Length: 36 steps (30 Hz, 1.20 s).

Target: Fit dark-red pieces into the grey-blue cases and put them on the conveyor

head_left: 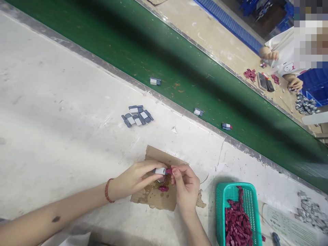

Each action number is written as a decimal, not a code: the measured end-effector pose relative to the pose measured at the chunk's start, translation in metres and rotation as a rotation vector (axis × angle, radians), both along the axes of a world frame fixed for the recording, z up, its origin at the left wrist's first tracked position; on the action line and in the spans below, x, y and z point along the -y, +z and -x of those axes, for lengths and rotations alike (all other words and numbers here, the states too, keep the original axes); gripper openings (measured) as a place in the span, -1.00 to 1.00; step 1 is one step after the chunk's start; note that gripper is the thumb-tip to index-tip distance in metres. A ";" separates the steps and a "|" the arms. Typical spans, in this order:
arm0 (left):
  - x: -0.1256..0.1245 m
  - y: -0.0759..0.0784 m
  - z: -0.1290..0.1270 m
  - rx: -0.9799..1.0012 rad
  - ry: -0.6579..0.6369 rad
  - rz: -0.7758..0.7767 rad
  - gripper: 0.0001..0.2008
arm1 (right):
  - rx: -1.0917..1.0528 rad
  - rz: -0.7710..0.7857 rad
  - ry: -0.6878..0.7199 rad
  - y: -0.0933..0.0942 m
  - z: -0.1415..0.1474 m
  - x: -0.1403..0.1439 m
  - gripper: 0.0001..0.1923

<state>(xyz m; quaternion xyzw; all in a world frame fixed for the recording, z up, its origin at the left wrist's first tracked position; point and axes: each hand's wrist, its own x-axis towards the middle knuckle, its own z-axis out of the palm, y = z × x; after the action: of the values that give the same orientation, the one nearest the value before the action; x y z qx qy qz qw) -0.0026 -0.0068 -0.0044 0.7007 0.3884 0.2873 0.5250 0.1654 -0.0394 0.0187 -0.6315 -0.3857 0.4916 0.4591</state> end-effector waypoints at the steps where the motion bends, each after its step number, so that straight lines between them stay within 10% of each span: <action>1: 0.000 0.000 0.000 -0.001 0.000 -0.009 -0.76 | 0.011 0.003 0.014 -0.001 0.001 0.000 -0.69; 16: -0.007 0.009 -0.006 -0.028 -0.031 -0.096 -0.76 | 0.136 -0.093 0.126 0.005 -0.007 0.012 -0.75; 24: -0.126 0.024 -0.059 -0.240 0.050 -0.278 -0.70 | 0.825 -0.082 -0.348 0.037 -0.119 0.071 -0.78; 30: -0.203 0.011 -0.117 -0.465 0.083 -0.492 -0.76 | 1.126 0.100 -0.183 0.029 -0.181 0.112 -0.71; 36: -0.197 0.009 -0.159 -0.406 -0.043 -0.587 -0.67 | 1.064 0.078 -0.041 0.017 -0.188 0.113 -0.75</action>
<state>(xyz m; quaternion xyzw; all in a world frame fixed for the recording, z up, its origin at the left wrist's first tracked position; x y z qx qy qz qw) 0.1561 0.1899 0.0043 0.8726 0.3709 0.2303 0.2192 0.3530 -0.1523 0.0359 -0.8176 -0.5342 0.1083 0.1856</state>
